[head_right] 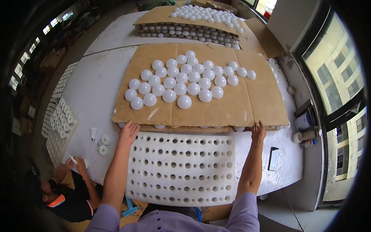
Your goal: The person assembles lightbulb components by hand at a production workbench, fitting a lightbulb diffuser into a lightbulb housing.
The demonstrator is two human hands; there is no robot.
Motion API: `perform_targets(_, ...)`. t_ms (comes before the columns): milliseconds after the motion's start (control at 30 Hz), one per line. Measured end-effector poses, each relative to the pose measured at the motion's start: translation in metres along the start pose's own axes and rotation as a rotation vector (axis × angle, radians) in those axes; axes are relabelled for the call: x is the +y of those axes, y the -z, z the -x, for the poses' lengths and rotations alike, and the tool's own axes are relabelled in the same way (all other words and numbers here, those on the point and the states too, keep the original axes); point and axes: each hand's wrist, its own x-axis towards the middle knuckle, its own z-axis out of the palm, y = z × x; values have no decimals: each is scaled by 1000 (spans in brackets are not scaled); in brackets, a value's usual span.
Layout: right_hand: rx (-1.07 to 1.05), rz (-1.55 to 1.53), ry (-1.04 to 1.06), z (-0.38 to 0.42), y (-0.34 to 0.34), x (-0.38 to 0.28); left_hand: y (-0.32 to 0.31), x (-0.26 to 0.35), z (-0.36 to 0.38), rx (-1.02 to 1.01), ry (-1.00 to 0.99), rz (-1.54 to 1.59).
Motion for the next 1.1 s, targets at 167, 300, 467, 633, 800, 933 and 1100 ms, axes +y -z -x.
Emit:
perform_targets(167, -337, -70, -90, -31, 11, -11, 3, 3, -26, 24, -14, 10)
perform_targets(300, -375, -25, -87, -14, -16, -27, -17, 24, -16, -96, 6, -247)
perform_targets(467, -483, -89, -42, -33, -16, -27, -39, 18, -17, -189, -96, -207)
perform_targets(633, -472, -240, -22, -13, -17, -30, -43, 24, 2, -353, -209, -30)
perform_targets(800, -542, -178, 209, 31, -1, -44, -45, 41, 32, -380, -360, -101)
perform_targets(933, -575, -233, 284, 71, 4, -61, -45, 55, 63, -431, -485, -247)
perform_targets(1100, -604, -250, 291, 95, 18, -83, -40, 69, 93, -468, -529, -238)
